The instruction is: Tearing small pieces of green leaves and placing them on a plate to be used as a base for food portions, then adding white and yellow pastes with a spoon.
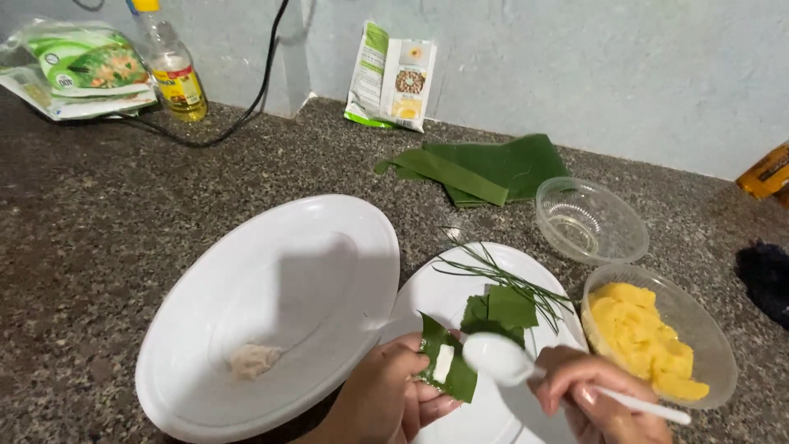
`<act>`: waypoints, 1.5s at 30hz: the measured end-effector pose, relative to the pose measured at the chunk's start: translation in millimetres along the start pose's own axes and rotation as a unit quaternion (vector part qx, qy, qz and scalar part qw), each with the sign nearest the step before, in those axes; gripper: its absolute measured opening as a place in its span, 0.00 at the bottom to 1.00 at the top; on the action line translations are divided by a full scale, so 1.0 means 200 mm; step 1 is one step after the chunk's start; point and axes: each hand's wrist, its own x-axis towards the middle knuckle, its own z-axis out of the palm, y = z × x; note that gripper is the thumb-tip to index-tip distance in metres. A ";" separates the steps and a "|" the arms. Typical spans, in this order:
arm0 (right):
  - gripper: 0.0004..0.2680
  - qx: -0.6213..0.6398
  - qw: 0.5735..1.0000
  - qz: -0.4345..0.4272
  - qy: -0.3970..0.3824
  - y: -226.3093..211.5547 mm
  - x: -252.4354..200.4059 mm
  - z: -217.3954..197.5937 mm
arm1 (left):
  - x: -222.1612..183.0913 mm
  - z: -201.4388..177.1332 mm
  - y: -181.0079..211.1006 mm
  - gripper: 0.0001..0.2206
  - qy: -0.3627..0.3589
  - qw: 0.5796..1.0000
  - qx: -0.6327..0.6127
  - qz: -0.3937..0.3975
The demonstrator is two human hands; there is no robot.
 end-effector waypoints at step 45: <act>0.10 0.059 0.990 0.102 0.074 -0.03 0.06 0.27 | 0.12 -0.12 -0.09 0.15 -0.050 0.995 0.089 -0.017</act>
